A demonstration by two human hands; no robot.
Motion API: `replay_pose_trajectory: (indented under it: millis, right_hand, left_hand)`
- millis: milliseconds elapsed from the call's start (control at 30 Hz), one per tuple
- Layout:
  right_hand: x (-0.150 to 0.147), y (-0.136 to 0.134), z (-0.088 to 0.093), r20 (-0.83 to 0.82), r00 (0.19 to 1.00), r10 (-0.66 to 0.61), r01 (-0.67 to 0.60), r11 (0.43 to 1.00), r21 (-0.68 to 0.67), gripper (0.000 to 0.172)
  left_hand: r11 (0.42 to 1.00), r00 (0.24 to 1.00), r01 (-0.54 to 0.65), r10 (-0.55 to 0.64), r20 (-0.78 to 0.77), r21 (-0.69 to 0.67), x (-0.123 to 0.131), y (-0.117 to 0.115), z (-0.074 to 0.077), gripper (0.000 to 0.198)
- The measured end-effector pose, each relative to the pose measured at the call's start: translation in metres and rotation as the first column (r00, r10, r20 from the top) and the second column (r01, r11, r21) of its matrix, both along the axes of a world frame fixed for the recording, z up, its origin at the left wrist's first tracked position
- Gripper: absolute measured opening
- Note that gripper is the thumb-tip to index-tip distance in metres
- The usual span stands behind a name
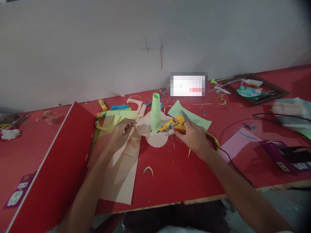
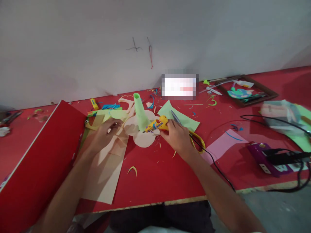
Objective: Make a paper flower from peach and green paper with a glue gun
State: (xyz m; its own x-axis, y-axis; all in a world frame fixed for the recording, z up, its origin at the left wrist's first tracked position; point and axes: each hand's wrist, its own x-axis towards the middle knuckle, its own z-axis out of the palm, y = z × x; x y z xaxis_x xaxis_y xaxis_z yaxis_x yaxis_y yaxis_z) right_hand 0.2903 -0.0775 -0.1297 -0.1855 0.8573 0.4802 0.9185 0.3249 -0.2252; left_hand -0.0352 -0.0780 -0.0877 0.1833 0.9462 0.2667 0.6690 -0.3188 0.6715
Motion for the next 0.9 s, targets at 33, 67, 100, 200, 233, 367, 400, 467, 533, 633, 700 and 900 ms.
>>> replay_pose_trajectory:
  millis: [33, 67, 100, 200, 233, 367, 400, 467, 533, 633, 700, 900]
  right_hand:
    - [-0.003, -0.001, 0.000, 0.028, 0.999, 0.018, -0.017, 1.000, -0.015, 0.023]
    - [-0.005, -0.002, 0.000, 0.050, 0.998, 0.036, -0.035, 0.999, -0.028, 0.021]
    - [-0.008, -0.002, 0.000, 0.065, 0.996, 0.054, -0.052, 0.998, -0.038, 0.020]
    - [-0.011, -0.002, -0.001, 0.087, 0.991, 0.098, -0.094, 0.994, -0.050, 0.019]
    - [-0.011, -0.002, -0.001, 0.089, 0.990, 0.109, -0.104, 0.993, -0.050, 0.019]
    - [-0.009, -0.002, -0.004, 0.079, 0.989, 0.122, -0.118, 0.992, -0.046, 0.020]
    - [-0.009, -0.002, -0.004, 0.076, 0.989, 0.127, -0.123, 0.991, -0.045, 0.021]
    - [-0.007, -0.002, -0.004, 0.078, 0.988, 0.134, -0.131, 0.990, -0.047, 0.023]
    - [-0.005, -0.002, -0.002, 0.087, 0.987, 0.133, -0.129, 0.990, -0.058, 0.021]
    - [-0.003, -0.002, 0.003, 0.104, 0.987, 0.120, -0.111, 0.990, -0.087, 0.015]
    - [-0.001, -0.002, 0.005, 0.115, 0.987, 0.109, -0.098, 0.990, -0.101, 0.012]
    - [0.001, 0.000, 0.004, 0.126, 0.988, 0.094, -0.083, 0.992, -0.091, 0.017]
  left_hand:
    - [0.997, 0.994, 0.070, -0.073, -0.081, -0.039, -0.012, -0.003, 0.001, 0.025]
    - [0.989, 0.981, 0.126, -0.136, -0.136, -0.081, -0.022, -0.006, 0.002, 0.026]
    - [0.978, 0.967, 0.165, -0.186, -0.173, -0.129, -0.030, -0.009, 0.001, 0.027]
    - [0.965, 0.939, 0.166, -0.217, -0.266, -0.202, -0.041, -0.013, -0.005, 0.026]
    - [0.969, 0.933, 0.151, -0.205, -0.296, -0.195, -0.043, -0.012, -0.008, 0.025]
    - [0.991, 0.928, 0.125, -0.134, -0.348, -0.047, -0.048, -0.003, -0.014, 0.024]
    - [0.992, 0.931, 0.126, -0.118, -0.345, -0.001, -0.049, -0.002, -0.013, 0.025]
    - [0.987, 0.943, 0.127, -0.090, -0.320, 0.097, -0.050, -0.004, -0.009, 0.023]
    - [0.972, 0.961, 0.134, -0.079, -0.264, 0.195, -0.047, -0.010, -0.002, 0.016]
    - [0.935, 0.979, 0.116, -0.051, -0.195, 0.334, -0.030, -0.024, 0.009, 0.014]
    - [0.919, 0.985, 0.084, -0.017, -0.174, 0.385, -0.013, -0.034, 0.015, 0.016]
    - [0.899, 0.973, 0.187, -0.116, -0.197, 0.396, 0.028, -0.056, 0.018, 0.032]
